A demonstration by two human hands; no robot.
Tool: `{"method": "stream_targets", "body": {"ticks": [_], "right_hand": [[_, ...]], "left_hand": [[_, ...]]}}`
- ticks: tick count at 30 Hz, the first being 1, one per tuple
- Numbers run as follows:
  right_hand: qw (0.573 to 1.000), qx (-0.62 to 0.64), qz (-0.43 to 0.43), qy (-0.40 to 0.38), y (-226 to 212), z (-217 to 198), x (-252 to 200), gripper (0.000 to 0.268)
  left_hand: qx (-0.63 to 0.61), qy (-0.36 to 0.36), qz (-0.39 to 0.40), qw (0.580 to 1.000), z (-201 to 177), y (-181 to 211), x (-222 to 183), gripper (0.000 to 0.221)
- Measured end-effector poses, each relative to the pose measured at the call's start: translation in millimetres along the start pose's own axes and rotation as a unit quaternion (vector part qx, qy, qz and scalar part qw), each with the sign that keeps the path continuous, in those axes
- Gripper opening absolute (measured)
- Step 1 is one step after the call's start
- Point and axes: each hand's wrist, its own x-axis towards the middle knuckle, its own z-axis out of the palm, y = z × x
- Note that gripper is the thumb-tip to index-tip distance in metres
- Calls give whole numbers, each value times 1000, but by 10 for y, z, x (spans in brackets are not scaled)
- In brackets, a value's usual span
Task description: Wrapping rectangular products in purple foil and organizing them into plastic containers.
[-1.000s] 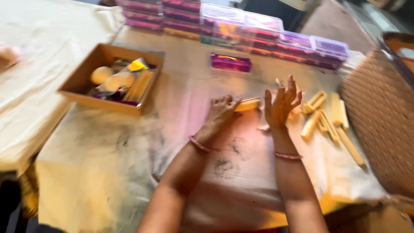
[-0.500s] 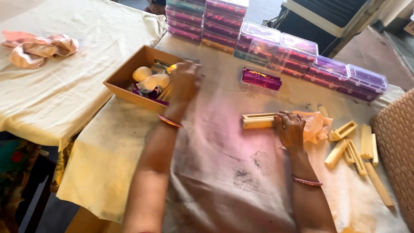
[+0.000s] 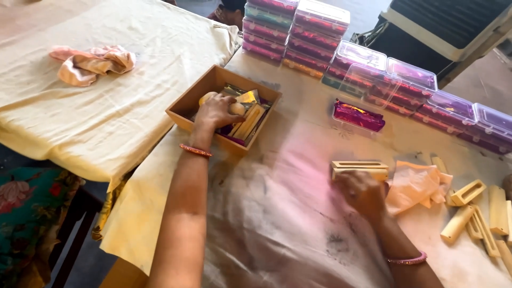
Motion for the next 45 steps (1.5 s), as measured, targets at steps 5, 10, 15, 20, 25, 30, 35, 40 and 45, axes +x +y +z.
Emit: {"method": "stream_targets", "body": {"ticks": [5, 10, 15, 20, 25, 30, 35, 40, 45], "right_hand": [[949, 149, -205, -187, -1152, 58, 504, 33], [852, 199, -382, -297, -2068, 164, 905, 68], [803, 209, -448, -332, -2324, 375, 1103, 37], [826, 311, -382, -273, -2043, 359, 1420, 26], [896, 256, -344, -113, -1587, 639, 2164, 20], [964, 218, 12, -151, -1195, 1097, 2645, 16], [969, 103, 100, -202, -1656, 1307, 2747, 32], [992, 40, 23, -121, -1638, 1612, 2572, 15], [992, 88, 67, -54, -1524, 1503, 2562, 8]], "left_hand": [[8, 8, 16, 1000, 16, -3, -7, 83], [-25, 31, 29, 999, 33, -62, -17, 82], [-94, -26, -35, 995, -113, -42, -23, 80], [-87, -6, -27, 996, -93, -40, -8, 77], [-67, 13, -55, 996, -245, 67, -118, 74], [-71, 32, -103, 992, -305, 123, -177, 65], [-87, 130, -105, 982, -185, 4, -158, 66], [-127, 261, -126, 949, -167, -29, -178, 67], [-119, 293, -163, 935, -160, -15, -168, 69]]}}
